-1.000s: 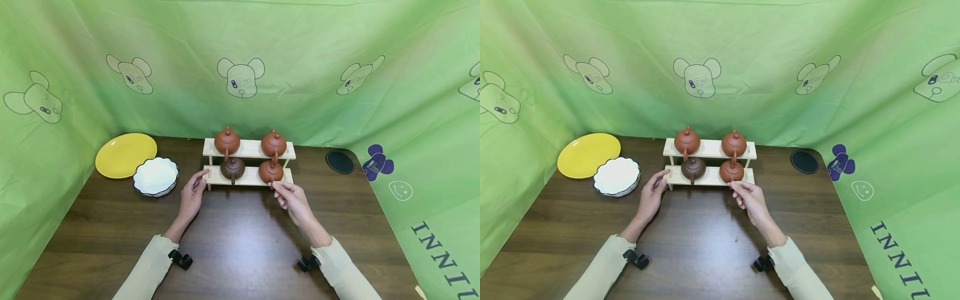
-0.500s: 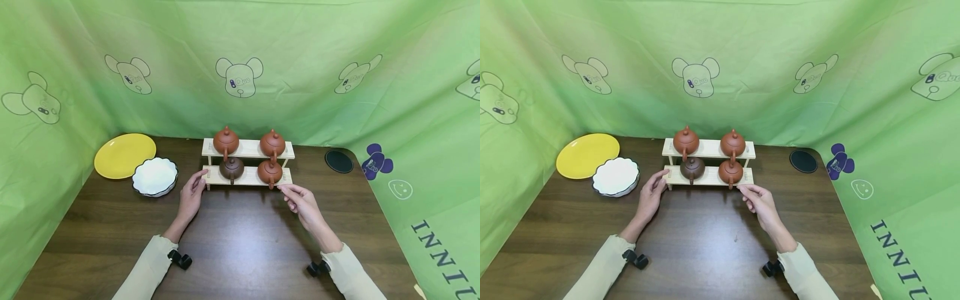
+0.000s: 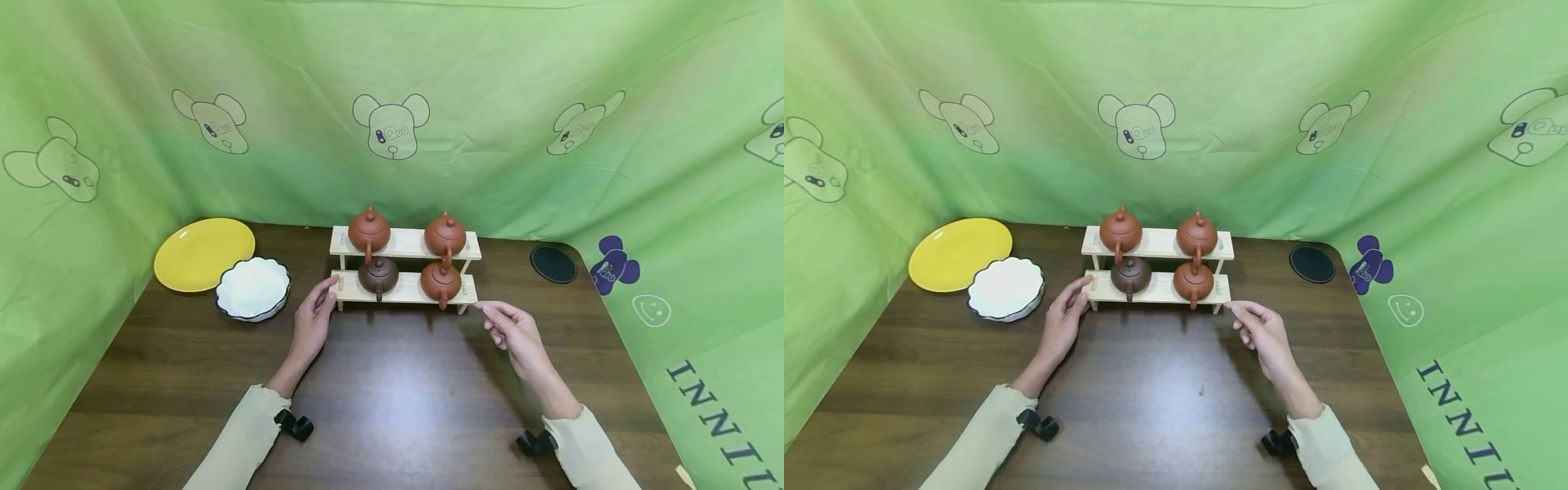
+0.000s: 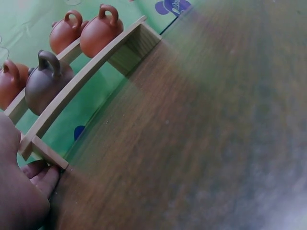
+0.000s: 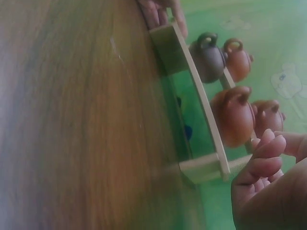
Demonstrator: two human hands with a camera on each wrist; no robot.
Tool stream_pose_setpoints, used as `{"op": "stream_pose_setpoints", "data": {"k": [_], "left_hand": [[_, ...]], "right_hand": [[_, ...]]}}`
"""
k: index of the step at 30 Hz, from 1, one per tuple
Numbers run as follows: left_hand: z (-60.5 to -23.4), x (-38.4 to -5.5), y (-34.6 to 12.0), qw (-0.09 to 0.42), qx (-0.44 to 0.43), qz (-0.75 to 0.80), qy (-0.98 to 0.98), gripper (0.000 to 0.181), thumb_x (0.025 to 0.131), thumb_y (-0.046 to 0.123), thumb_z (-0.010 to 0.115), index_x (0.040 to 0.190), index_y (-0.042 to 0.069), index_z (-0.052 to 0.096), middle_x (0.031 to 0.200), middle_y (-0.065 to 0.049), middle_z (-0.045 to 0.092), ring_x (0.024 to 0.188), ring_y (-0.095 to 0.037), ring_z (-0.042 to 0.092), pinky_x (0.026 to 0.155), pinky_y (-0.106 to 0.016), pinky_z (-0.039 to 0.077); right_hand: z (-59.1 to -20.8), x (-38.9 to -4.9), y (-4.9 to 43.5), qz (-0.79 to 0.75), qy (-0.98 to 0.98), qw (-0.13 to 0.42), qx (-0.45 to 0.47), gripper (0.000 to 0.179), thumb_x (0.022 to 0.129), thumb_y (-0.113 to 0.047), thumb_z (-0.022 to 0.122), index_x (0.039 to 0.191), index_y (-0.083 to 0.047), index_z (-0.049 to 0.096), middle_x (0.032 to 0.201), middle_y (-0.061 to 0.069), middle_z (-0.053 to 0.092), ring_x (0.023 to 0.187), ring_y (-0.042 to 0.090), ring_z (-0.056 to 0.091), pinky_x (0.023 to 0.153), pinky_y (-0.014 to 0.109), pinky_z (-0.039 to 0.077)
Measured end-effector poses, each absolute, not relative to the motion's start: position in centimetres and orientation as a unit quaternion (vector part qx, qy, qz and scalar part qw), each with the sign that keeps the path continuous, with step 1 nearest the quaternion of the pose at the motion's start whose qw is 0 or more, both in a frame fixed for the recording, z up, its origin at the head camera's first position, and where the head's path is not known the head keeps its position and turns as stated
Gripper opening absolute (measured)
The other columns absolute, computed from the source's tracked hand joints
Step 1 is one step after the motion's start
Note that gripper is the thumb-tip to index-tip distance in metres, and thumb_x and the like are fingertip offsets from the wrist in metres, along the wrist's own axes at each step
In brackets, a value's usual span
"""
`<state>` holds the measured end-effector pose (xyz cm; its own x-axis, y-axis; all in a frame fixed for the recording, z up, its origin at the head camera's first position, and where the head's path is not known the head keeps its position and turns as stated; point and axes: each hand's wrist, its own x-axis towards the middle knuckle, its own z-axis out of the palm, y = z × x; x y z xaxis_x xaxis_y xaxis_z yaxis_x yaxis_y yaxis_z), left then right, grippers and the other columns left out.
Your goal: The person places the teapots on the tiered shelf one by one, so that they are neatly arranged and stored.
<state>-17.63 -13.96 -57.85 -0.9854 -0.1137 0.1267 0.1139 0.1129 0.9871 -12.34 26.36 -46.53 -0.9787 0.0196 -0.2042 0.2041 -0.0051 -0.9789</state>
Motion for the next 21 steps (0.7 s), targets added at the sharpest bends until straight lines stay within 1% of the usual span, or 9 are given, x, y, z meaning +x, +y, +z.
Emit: {"op": "stream_pose_setpoints", "data": {"k": [3, 7, 10, 12, 14, 15, 17, 19, 21], "left_hand": [[-56.2, -16.9, -13.5, 0.113, -0.003, -0.641, -0.759, 0.037, 0.114, 0.027, 0.067, 0.15, 0.029, 0.071, 0.156, -0.004, 0.066, 0.137, -0.022, 0.067, 0.105, -0.021, 0.055], [-52.6, -15.4, -12.8, 0.147, -0.017, -0.615, -0.774, 0.04, 0.112, 0.013, 0.066, 0.152, 0.015, 0.068, 0.156, -0.017, 0.064, 0.137, -0.038, 0.067, 0.107, -0.029, 0.056], [-50.6, -14.5, -12.9, 0.156, -0.032, -0.604, -0.781, 0.043, 0.11, 0.005, 0.065, 0.154, 0.006, 0.065, 0.158, -0.021, 0.062, 0.14, -0.044, 0.062, 0.11, -0.038, 0.055], [-50.7, -14.6, -13.3, 0.169, -0.046, -0.589, -0.789, 0.044, 0.11, 0.005, 0.066, 0.154, 0.005, 0.065, 0.157, -0.019, 0.062, 0.141, -0.041, 0.062, 0.112, -0.038, 0.054], [-51.3, -14.7, -14.1, 0.178, -0.063, -0.57, -0.8, 0.043, 0.112, 0.01, 0.066, 0.155, 0.009, 0.065, 0.158, -0.013, 0.063, 0.143, -0.034, 0.063, 0.113, -0.036, 0.054], [-51.8, -14.9, -14.7, 0.188, -0.08, -0.563, -0.801, 0.044, 0.112, 0.012, 0.066, 0.155, 0.011, 0.065, 0.158, -0.013, 0.063, 0.144, -0.031, 0.062, 0.115, -0.035, 0.054], [-51.5, -14.8, -15.4, 0.196, -0.097, -0.535, -0.816, 0.044, 0.112, 0.014, 0.066, 0.156, 0.013, 0.064, 0.16, -0.013, 0.062, 0.148, -0.031, 0.059, 0.118, -0.041, 0.052], [-50.1, -14.2, -16.0, 0.188, -0.1, -0.499, -0.84, 0.046, 0.113, 0.014, 0.064, 0.159, 0.014, 0.062, 0.163, -0.015, 0.059, 0.151, -0.035, 0.055, 0.122, -0.05, 0.047], [-48.5, -13.6, -16.5, 0.181, -0.1, -0.46, -0.864, 0.048, 0.113, 0.009, 0.062, 0.16, 0.011, 0.059, 0.166, -0.02, 0.053, 0.154, -0.042, 0.05, 0.124, -0.06, 0.042]], "right_hand": [[-46.2, -12.3, 27.1, -0.699, 0.709, 0.06, 0.074, 0.02, 0.113, -0.024, 0.069, 0.117, -0.012, 0.084, 0.076, -0.007, 0.062, 0.057, 0.002, 0.047, 0.05, 0.016, 0.036], [-45.7, -12.2, 28.2, -0.69, 0.72, 0.048, 0.057, 0.021, 0.114, -0.024, 0.067, 0.12, -0.011, 0.082, 0.077, -0.007, 0.064, 0.058, 0.002, 0.051, 0.049, 0.015, 0.037], [-45.2, -12.1, 28.8, -0.685, 0.727, 0.036, 0.044, 0.022, 0.114, -0.023, 0.067, 0.122, -0.009, 0.082, 0.078, -0.006, 0.068, 0.059, 0.003, 0.054, 0.049, 0.016, 0.04], [-45.0, -12.0, 29.1, -0.68, 0.732, 0.027, 0.038, 0.022, 0.114, -0.021, 0.067, 0.123, -0.008, 0.082, 0.079, -0.004, 0.07, 0.059, 0.004, 0.057, 0.048, 0.016, 0.041], [-44.7, -11.9, 29.4, -0.673, 0.739, 0.019, 0.033, 0.023, 0.114, -0.019, 0.066, 0.125, -0.006, 0.081, 0.08, -0.002, 0.073, 0.06, 0.006, 0.059, 0.048, 0.017, 0.043], [-44.5, -11.8, 29.6, -0.665, 0.746, 0.015, 0.031, 0.023, 0.114, -0.018, 0.066, 0.127, -0.004, 0.08, 0.081, -0.002, 0.074, 0.061, 0.006, 0.061, 0.048, 0.018, 0.044], [-44.2, -11.7, 29.9, -0.636, 0.771, 0.004, 0.022, 0.027, 0.114, -0.017, 0.065, 0.131, 0.001, 0.077, 0.083, -0.004, 0.075, 0.064, 0.007, 0.064, 0.05, 0.019, 0.047], [-44.0, -11.6, 30.3, -0.595, 0.803, -0.01, 0.008, 0.032, 0.115, -0.016, 0.063, 0.136, 0.006, 0.072, 0.086, -0.007, 0.077, 0.07, 0.006, 0.067, 0.054, 0.021, 0.052], [-43.7, -11.5, 30.7, -0.54, 0.841, -0.03, -0.006, 0.035, 0.116, -0.018, 0.062, 0.141, 0.006, 0.07, 0.09, -0.015, 0.076, 0.077, 0.003, 0.07, 0.059, 0.022, 0.056]]}}
